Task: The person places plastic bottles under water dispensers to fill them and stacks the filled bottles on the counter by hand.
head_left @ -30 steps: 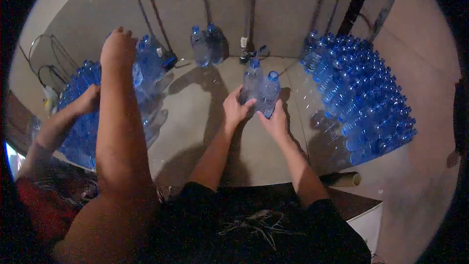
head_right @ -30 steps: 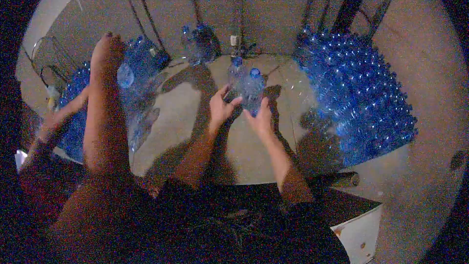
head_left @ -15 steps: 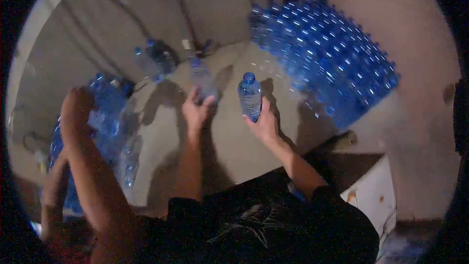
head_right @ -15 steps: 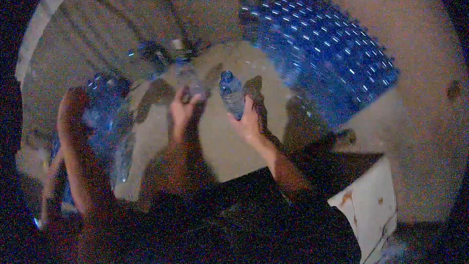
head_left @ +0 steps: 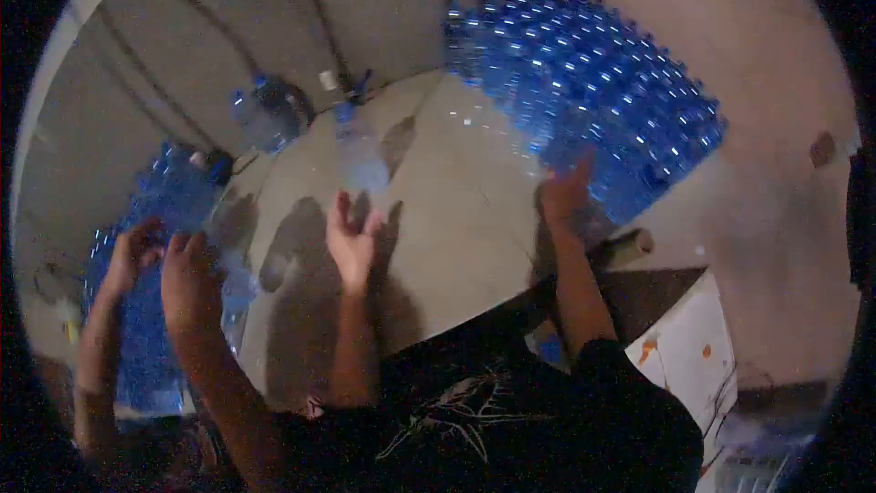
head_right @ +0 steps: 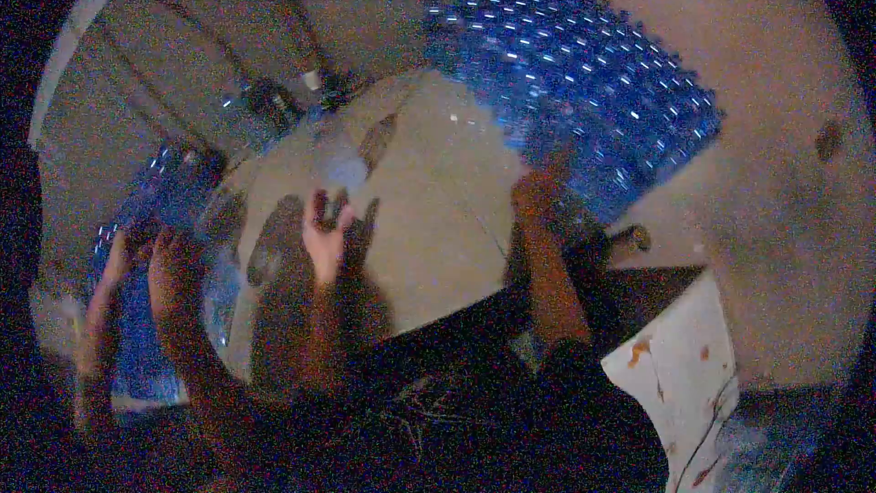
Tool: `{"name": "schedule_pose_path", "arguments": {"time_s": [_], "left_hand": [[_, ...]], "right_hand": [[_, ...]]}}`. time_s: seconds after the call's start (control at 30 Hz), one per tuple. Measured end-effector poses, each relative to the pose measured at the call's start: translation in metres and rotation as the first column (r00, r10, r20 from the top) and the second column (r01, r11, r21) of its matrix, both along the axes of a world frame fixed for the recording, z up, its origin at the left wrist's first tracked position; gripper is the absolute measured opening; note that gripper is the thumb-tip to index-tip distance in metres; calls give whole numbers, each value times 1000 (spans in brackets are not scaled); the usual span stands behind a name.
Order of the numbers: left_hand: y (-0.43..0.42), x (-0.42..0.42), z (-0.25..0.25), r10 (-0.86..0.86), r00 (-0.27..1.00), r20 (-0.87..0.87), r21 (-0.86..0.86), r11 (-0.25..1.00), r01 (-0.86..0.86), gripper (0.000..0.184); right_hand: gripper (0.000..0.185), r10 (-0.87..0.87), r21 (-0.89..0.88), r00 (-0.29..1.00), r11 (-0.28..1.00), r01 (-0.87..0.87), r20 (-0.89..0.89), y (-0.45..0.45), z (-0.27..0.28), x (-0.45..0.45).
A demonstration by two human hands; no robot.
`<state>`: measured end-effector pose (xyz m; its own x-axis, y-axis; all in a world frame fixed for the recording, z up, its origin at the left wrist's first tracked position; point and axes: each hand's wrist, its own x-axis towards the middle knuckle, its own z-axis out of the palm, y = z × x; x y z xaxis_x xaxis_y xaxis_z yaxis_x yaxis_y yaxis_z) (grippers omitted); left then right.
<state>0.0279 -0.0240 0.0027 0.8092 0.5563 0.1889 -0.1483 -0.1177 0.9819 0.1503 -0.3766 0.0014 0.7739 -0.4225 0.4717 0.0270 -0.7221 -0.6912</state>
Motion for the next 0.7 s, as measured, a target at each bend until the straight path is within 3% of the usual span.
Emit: {"name": "schedule_pose_path", "arguments": {"time_s": [0.03, 0.1, 0.2, 0.3, 0.37, 0.43, 0.47, 0.53, 0.6, 0.7], "left_hand": [[-8, -21, 5, -34, 999, 7, -171, 985, 34, 71], [-4, -53, -21, 4, 996, 89, 18, 1000, -6, 65], [-5, -116, -5, 107, 994, 19, -65, 992, -105, 55], [7, -169, 24, 252, 904, -345, 98, 968, -232, 37], [12, -193, 18, 368, 880, -299, 170, 928, -331, 34], [19, -215, 14, 474, 848, -236, 250, 873, -418, 32], [24, -226, 12, 525, 827, -200, 288, 838, -462, 31], [32, -248, 16, 589, 790, -170, 311, 793, -524, 29], [37, -269, 24, 618, 763, -188, 275, 779, -563, 28], [41, -300, 29, 646, 728, -228, 211, 763, -611, 28]], "right_hand": [[90, -33, 53, 997, 998, 37, -75, 1, 1, 2], [81, 65, -6, 981, 998, -65, 181, 10, 21, -14], [75, 416, 272, 898, 856, -439, 140, 78, 13, -28], [69, 648, 520, 754, 609, -599, 110, 106, 9, -39], [60, 781, 386, 623, 561, -732, 48, 148, 0, -44], [48, 895, 57, 443, 441, -896, 49, 247, 40, -79], [43, 937, -40, 331, 337, -941, 112, 292, 86, -101], [44, 990, -10, 141, 141, -990, -1, 363, 117, -118], [44, 987, -90, 74, 87, -992, 144, 423, 133, -135], [41, 946, -133, -148, -113, -985, 288, 481, 158, -180]]}}
